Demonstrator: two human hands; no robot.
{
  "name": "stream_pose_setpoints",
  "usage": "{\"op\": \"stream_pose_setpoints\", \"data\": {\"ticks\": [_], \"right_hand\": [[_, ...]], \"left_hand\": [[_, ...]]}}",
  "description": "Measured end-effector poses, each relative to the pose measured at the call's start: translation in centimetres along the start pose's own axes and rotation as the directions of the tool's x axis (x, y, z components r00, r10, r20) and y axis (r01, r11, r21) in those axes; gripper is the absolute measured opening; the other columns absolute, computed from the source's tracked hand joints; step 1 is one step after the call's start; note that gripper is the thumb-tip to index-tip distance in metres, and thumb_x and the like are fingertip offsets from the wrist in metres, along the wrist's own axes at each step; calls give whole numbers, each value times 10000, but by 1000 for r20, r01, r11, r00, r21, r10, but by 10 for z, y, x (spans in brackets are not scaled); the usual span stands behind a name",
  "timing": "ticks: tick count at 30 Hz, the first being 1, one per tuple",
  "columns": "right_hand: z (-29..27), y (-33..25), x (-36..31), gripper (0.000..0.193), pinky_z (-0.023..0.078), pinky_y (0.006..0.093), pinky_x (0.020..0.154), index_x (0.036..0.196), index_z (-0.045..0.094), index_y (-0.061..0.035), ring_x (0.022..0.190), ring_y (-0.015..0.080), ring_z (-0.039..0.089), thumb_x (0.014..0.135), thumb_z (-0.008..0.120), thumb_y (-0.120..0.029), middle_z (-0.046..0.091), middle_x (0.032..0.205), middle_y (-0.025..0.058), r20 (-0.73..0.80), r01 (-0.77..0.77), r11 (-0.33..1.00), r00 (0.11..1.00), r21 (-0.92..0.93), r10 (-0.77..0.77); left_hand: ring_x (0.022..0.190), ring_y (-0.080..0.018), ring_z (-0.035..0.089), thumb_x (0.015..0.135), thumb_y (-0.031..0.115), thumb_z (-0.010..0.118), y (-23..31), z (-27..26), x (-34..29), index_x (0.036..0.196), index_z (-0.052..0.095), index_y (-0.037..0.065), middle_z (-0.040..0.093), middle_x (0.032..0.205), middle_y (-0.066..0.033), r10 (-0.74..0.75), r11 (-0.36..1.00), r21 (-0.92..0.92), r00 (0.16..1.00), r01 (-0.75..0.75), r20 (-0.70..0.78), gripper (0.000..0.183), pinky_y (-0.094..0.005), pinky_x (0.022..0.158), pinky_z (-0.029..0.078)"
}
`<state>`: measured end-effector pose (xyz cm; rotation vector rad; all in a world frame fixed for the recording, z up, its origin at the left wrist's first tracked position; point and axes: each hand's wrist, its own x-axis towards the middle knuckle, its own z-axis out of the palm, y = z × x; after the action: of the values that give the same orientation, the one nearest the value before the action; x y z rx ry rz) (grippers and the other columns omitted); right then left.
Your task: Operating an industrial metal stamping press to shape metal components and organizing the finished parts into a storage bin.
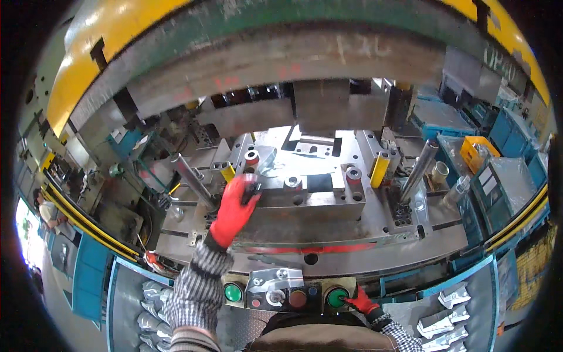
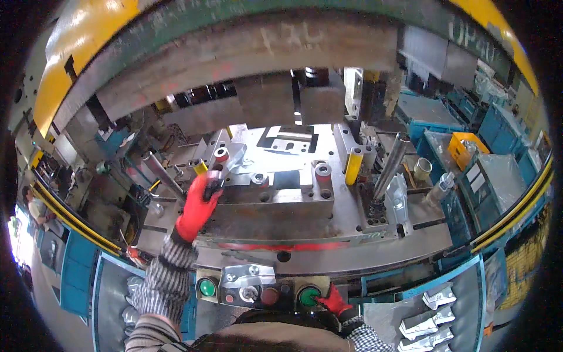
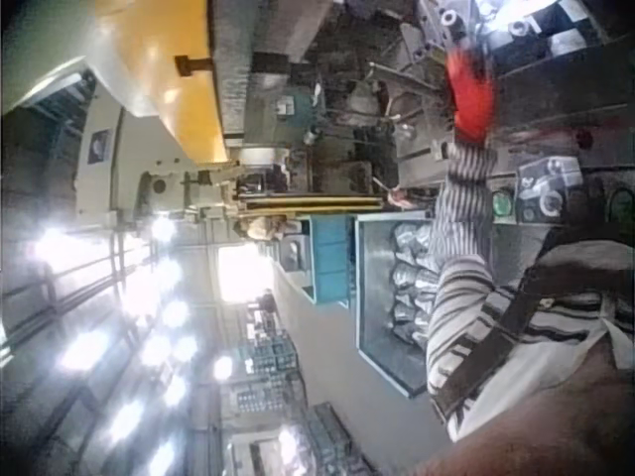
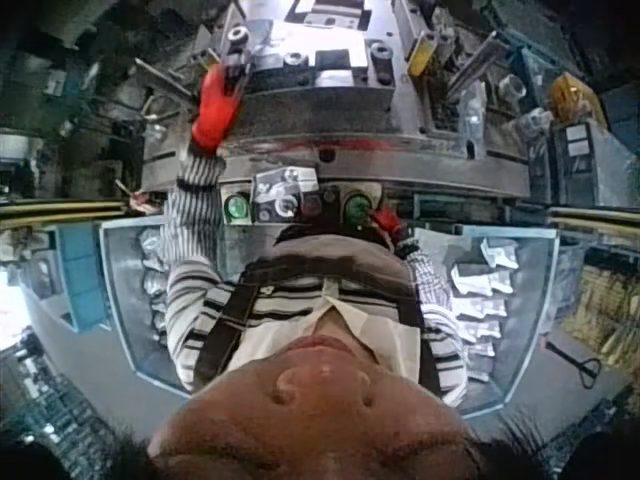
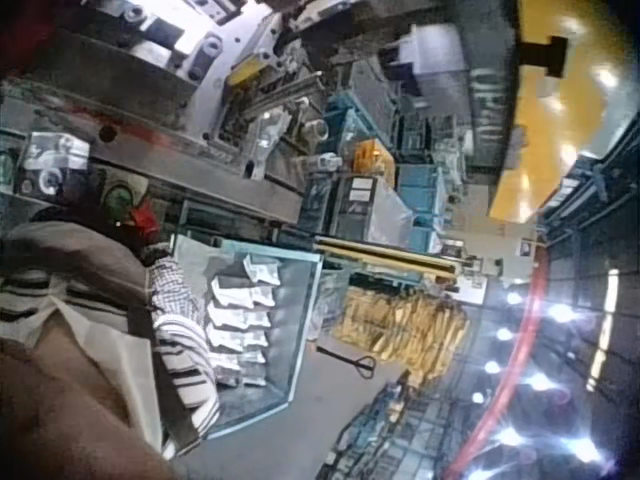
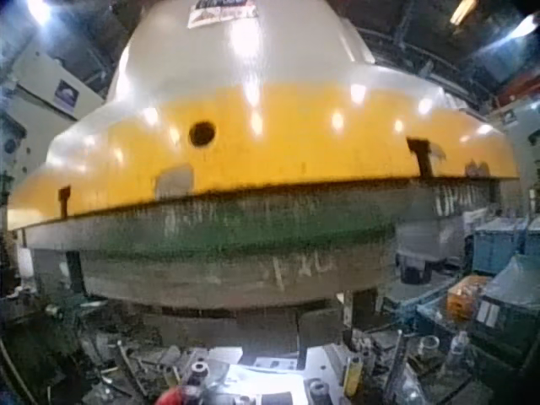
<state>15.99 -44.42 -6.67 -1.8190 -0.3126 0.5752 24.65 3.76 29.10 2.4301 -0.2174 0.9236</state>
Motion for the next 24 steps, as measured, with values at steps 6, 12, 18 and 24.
{"op": "stream_pose_setpoints", "data": {"ticks": [6, 12, 18, 24], "right_hand": [[-16, 86, -21, 922, 395, 417, 1166, 1553, 359, 21, 1384, 294, 507, 854, 849, -328, 528, 1500, 194, -246, -56, 997, 967, 59, 69], [-128, 150, -59, 802, 386, 378, 1157, 1561, 378, 3, 1342, 257, 519, 916, 790, -235, 553, 1469, 155, -650, 6, 951, 731, 310, 207], [-267, 41, 7, 784, 315, 392, 1212, 1596, 318, -20, 1463, 277, 400, 951, 745, -147, 392, 1612, 158, -855, 286, 958, 501, 19, -132], [-359, 18, 118, 824, 345, 418, 1155, 1528, 377, 27, 1393, 324, 448, 920, 778, -358, 455, 1525, 208, -803, -386, 809, 571, -443, -168]], "left_hand": [[1170, -356, 567, 772, 423, 817, -51, 63, 107, 1118, 652, 82, 615, 1166, -166, -1, 695, 718, 999, -35, 49, 512, -520, 1032, 405], [1142, -358, 600, 808, 325, 781, -57, 114, 135, 1095, 670, 103, 655, 1092, -151, -88, 745, 665, 996, 46, 29, 379, -521, 964, 436], [936, -440, 652, 821, 101, 742, -1, 54, 119, 1084, 593, 26, 662, 1030, -217, -33, 999, 23, 979, 38, -202, 312, -471, 802, 533], [942, -247, 668, 763, -99, 643, 39, -51, -5, 1112, 637, 18, 651, 1057, -135, -132, 985, -152, 926, 82, -354, 367, -363, 843, 534]]}}
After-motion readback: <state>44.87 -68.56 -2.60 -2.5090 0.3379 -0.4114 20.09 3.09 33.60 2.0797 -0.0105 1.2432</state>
